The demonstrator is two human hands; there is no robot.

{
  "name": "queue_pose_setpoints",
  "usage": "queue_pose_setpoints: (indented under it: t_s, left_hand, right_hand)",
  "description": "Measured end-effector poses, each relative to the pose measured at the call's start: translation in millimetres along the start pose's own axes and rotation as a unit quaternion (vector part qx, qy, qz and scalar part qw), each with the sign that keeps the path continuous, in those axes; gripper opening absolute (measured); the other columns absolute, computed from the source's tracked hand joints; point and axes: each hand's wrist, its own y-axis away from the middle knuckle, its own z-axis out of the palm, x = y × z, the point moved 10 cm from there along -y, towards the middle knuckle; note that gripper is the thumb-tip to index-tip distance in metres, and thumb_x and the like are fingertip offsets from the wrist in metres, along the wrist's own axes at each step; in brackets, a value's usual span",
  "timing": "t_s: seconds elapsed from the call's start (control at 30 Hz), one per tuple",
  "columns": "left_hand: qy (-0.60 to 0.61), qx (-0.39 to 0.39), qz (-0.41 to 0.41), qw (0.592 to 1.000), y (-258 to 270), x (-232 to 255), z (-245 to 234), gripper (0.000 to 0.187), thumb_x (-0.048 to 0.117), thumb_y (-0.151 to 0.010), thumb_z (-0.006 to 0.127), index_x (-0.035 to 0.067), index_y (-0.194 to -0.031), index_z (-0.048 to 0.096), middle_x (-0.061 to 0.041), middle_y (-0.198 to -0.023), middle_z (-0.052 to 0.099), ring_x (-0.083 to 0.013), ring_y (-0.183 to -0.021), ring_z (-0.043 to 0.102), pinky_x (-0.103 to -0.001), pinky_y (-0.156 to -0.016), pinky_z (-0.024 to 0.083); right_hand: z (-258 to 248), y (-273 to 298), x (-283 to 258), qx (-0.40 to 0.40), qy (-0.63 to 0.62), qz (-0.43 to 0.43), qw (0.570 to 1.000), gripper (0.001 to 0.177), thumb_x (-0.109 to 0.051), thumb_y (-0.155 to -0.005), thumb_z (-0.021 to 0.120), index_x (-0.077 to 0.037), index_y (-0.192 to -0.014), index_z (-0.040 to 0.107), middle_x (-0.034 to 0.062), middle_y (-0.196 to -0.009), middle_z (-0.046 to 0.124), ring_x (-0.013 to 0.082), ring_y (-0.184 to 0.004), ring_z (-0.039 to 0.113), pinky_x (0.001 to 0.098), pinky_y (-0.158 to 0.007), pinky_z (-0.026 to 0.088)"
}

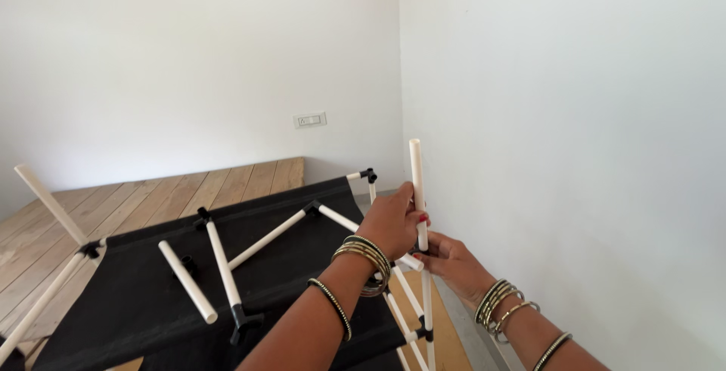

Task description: The person assembles a three-tier fabric shelf by attaching black fabric panels to white PVC pipe frames and connecting vertical and horizontal supports. The person secures the fabric to the frame, inserts pipe segments into joints, and builds the structure layer by layer.

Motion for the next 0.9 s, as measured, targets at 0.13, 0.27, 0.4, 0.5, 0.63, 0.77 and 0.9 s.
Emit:
queue_pose_setpoints:
  t_s: [0.13,0.27,0.4,0.5,0.63,0.77,0.9]
  left_hand:
    - [0.037,-0.028,0.003,0.999,-0.3,-5.1,2.5,0.009,0.007,-0.096,0.052,0.002,-0.103,0.056,-0.015,-0.095,0.078,-0.0266,-0.092,0.077,-0.037,-0.083,0.061]
    - [0.038,-0.044,-0.028,0.998,-1.1,-10.6,7.1,0.011,0.009,-0.097,0.051,0.005,-0.105,0.056,-0.012,-0.095,0.078,-0.0241,-0.092,0.078,-0.035,-0.082,0.061]
    - [0.058,-0.010,-0.019,0.998,3.3,-10.5,6.2,0.016,0.012,-0.097,0.056,0.003,-0.109,0.061,-0.013,-0.099,0.078,-0.0225,-0.095,0.078,-0.034,-0.083,0.062]
    - [0.086,0.024,-0.031,0.996,8.5,-22.2,7.4,0.021,0.018,-0.097,0.057,0.006,-0.112,0.066,-0.012,-0.104,0.077,-0.0206,-0.097,0.077,-0.033,-0.083,0.061]
    - [0.001,0.077,-0.095,0.992,21.4,-67.7,-23.3,0.026,0.025,-0.100,0.054,0.009,-0.112,0.070,-0.011,-0.101,0.077,-0.0248,-0.090,0.075,-0.038,-0.081,0.059]
    - [-0.050,0.152,-0.264,0.951,43.6,-144.4,-82.3,0.024,0.022,-0.100,0.055,0.008,-0.117,0.066,-0.016,-0.112,0.071,-0.0288,-0.101,0.074,-0.040,-0.088,0.059]
    - [-0.195,0.144,-0.330,0.913,58.9,-188.2,-113.7,0.022,0.020,-0.098,0.063,0.004,-0.112,0.069,-0.016,-0.114,0.071,-0.0313,-0.110,0.069,-0.043,-0.093,0.057]
  right_hand:
    - [0.5,-2.2,2.0,-0.018,0.007,0.000,1.000,0.051,-0.024,-0.089,0.069,-0.011,-0.138,0.060,0.0028,-0.124,0.074,0.0128,-0.118,0.066,0.0353,-0.107,0.050]
    - [-4.0,-2.6,4.1,-0.013,0.011,0.015,1.000,0.050,-0.024,-0.089,0.071,-0.010,-0.136,0.062,0.0022,-0.122,0.075,0.0119,-0.116,0.067,0.0348,-0.105,0.051]
    - [-3.1,-1.0,4.5,-0.006,0.030,0.017,0.999,0.051,-0.024,-0.090,0.071,-0.012,-0.139,0.062,0.0036,-0.120,0.075,0.0129,-0.112,0.066,0.0339,-0.102,0.051]
    - [-2.7,-2.3,4.7,-0.017,0.033,0.010,0.999,0.052,-0.020,-0.091,0.068,-0.011,-0.142,0.058,0.0032,-0.122,0.074,0.0119,-0.113,0.066,0.0330,-0.100,0.052]
    - [-4.3,-1.8,5.5,0.000,0.034,0.020,0.999,0.056,-0.020,-0.092,0.065,-0.014,-0.145,0.050,0.0003,-0.125,0.074,0.0108,-0.118,0.066,0.0330,-0.100,0.054]
    - [-7.1,0.1,1.3,0.035,0.070,0.017,0.997,0.056,-0.021,-0.090,0.067,-0.011,-0.144,0.054,0.0046,-0.124,0.075,0.0162,-0.117,0.068,0.0333,-0.100,0.055]
    - [-9.8,9.9,-26.5,0.119,0.142,-0.069,0.980,0.050,-0.015,-0.085,0.072,-0.005,-0.131,0.059,0.0057,-0.117,0.072,0.0147,-0.113,0.067,0.0304,-0.093,0.059]
